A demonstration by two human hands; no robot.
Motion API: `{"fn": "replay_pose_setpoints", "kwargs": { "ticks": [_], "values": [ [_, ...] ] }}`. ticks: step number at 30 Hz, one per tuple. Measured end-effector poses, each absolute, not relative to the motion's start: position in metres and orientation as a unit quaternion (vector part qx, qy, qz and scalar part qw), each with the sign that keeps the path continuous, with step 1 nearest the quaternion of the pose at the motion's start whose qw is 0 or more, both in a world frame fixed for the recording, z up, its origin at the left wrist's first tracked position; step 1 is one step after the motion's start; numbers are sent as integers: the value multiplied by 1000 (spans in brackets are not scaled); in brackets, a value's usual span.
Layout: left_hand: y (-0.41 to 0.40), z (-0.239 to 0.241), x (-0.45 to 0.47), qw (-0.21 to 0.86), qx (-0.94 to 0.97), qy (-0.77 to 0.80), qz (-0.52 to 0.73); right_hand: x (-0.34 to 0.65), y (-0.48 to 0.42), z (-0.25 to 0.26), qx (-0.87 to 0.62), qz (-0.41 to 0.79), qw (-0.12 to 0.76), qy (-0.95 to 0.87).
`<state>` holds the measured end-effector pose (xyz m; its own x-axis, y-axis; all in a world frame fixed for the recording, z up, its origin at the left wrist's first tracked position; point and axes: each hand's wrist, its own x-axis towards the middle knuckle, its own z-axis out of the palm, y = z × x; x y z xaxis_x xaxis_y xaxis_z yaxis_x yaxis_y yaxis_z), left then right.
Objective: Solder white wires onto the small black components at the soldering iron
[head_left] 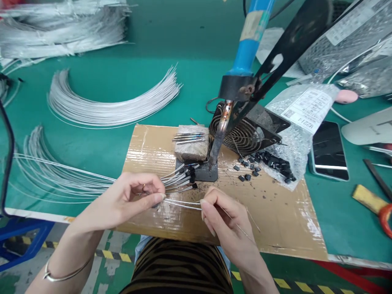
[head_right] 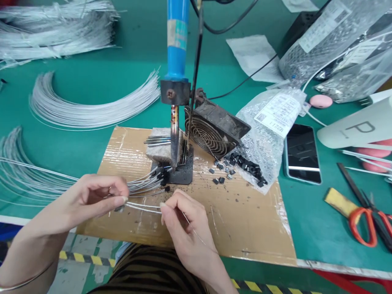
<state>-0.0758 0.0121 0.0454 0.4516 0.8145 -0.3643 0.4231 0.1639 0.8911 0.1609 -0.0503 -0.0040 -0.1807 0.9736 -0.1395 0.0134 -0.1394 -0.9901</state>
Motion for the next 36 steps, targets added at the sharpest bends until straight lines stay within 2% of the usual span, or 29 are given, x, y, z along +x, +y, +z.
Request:
{"fn": "replay_pose_setpoints", "kwargs": {
  "ticks": [7,11,20,31,36],
  "values": [
    [-8,45,-37,484,695,515,133,160,-48,-6,-492,479,396,-610],
    [-16,42,-23,436,708,537,141,163,-49,-8,-503,472,403,-602],
    [-10,41,-15,576,602,510,212,179,-48,-11,-435,656,396,-473],
    [-9,40,-13,589,584,517,212,186,-40,0,-458,601,365,-544],
    [-8,38,-14,578,573,528,244,198,-43,-11,-518,569,471,-431]
  ]
}}
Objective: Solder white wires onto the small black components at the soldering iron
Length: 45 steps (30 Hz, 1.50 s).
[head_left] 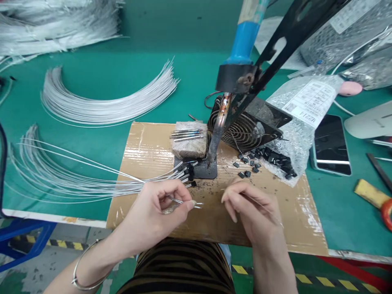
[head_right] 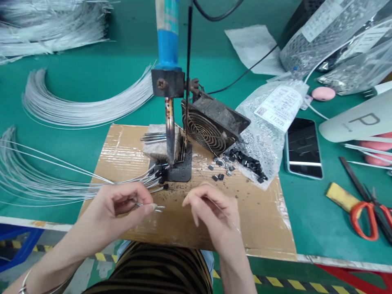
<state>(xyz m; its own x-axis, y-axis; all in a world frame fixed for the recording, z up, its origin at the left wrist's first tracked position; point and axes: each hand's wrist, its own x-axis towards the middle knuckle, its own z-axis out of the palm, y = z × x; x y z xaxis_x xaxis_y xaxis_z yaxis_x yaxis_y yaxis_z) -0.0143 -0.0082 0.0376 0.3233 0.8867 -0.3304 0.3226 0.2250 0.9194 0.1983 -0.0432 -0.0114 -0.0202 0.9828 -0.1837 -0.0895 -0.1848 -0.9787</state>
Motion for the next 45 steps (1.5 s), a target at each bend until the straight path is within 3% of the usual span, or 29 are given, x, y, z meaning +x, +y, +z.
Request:
{"fn": "replay_pose_setpoints", "kwargs": {
  "ticks": [5,11,18,23,32,45],
  "values": [
    [-9,32,-17,588,554,530,256,199,-49,-26,-522,541,512,-415],
    [-10,35,-13,593,542,537,259,175,-54,-12,-526,540,459,-470],
    [-15,34,-12,605,520,556,234,166,-51,-7,-518,415,424,-616],
    [-15,30,-16,602,509,561,251,175,-54,-11,-593,401,455,-530],
    [-21,21,-18,577,518,555,302,157,-61,-17,-507,577,515,-380],
    [-22,32,-10,511,575,555,316,145,-60,-18,-424,660,567,-253]
  ]
}}
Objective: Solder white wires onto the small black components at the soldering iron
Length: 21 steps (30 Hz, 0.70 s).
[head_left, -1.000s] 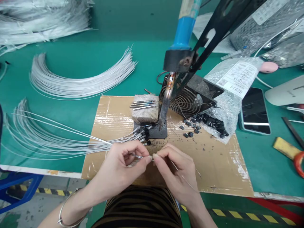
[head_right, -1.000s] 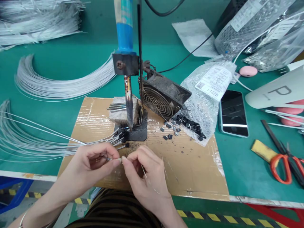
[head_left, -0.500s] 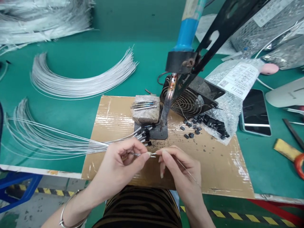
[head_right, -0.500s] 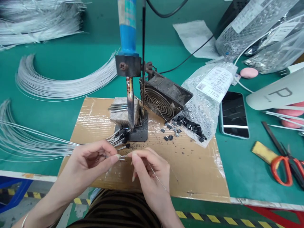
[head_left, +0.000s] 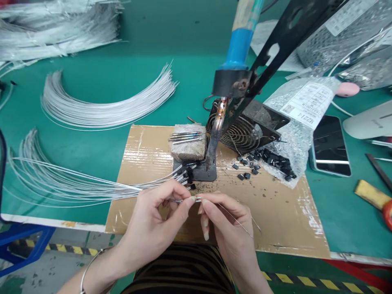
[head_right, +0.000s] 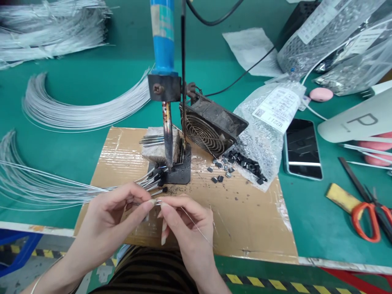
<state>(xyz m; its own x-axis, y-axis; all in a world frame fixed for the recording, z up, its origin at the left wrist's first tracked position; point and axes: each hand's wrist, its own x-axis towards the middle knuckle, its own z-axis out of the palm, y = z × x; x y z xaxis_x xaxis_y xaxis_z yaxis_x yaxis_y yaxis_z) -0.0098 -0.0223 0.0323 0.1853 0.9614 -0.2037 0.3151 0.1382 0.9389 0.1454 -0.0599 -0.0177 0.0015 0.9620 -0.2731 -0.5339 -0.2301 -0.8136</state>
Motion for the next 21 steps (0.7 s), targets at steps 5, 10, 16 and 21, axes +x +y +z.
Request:
{"fn": "replay_pose_setpoints", "kwargs": {
  "ticks": [5,10,16,21],
  "values": [
    [-26,31,-10,495,591,559,305,145,-58,-16,-428,656,572,-243],
    [-28,29,-8,503,568,584,290,146,-62,-15,-444,651,561,-255],
    [-28,31,-8,504,572,587,274,148,-63,-14,-451,646,560,-256],
    [-27,31,-11,514,581,573,266,153,-60,-16,-432,687,536,-235]
  ]
}}
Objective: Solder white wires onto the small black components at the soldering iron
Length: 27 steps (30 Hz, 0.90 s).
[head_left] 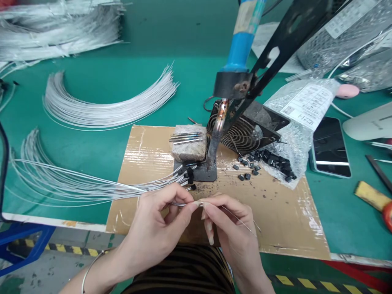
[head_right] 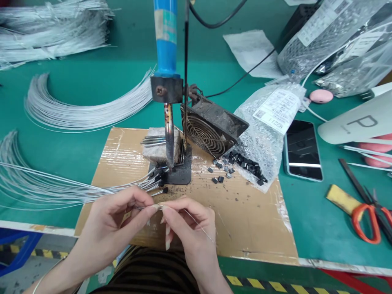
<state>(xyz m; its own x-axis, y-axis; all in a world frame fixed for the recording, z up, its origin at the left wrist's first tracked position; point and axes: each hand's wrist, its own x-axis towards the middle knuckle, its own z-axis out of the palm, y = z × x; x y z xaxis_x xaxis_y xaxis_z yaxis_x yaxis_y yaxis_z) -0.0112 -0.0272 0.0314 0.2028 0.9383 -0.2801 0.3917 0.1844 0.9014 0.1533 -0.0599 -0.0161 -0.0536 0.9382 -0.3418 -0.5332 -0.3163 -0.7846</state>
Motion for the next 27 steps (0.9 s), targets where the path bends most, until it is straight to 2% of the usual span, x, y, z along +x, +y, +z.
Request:
{"fn": "replay_pose_setpoints", "kwargs": {
  "ticks": [7,14,21,27],
  "values": [
    [-24,32,-11,541,554,561,292,155,-57,-5,-460,715,492,-187],
    [-24,34,-9,551,530,576,291,153,-59,-4,-452,698,515,-206],
    [-18,36,-8,595,499,554,301,153,-61,-27,-418,619,578,-329],
    [-15,37,-6,602,493,542,318,151,-61,-29,-425,596,588,-344]
  ]
}}
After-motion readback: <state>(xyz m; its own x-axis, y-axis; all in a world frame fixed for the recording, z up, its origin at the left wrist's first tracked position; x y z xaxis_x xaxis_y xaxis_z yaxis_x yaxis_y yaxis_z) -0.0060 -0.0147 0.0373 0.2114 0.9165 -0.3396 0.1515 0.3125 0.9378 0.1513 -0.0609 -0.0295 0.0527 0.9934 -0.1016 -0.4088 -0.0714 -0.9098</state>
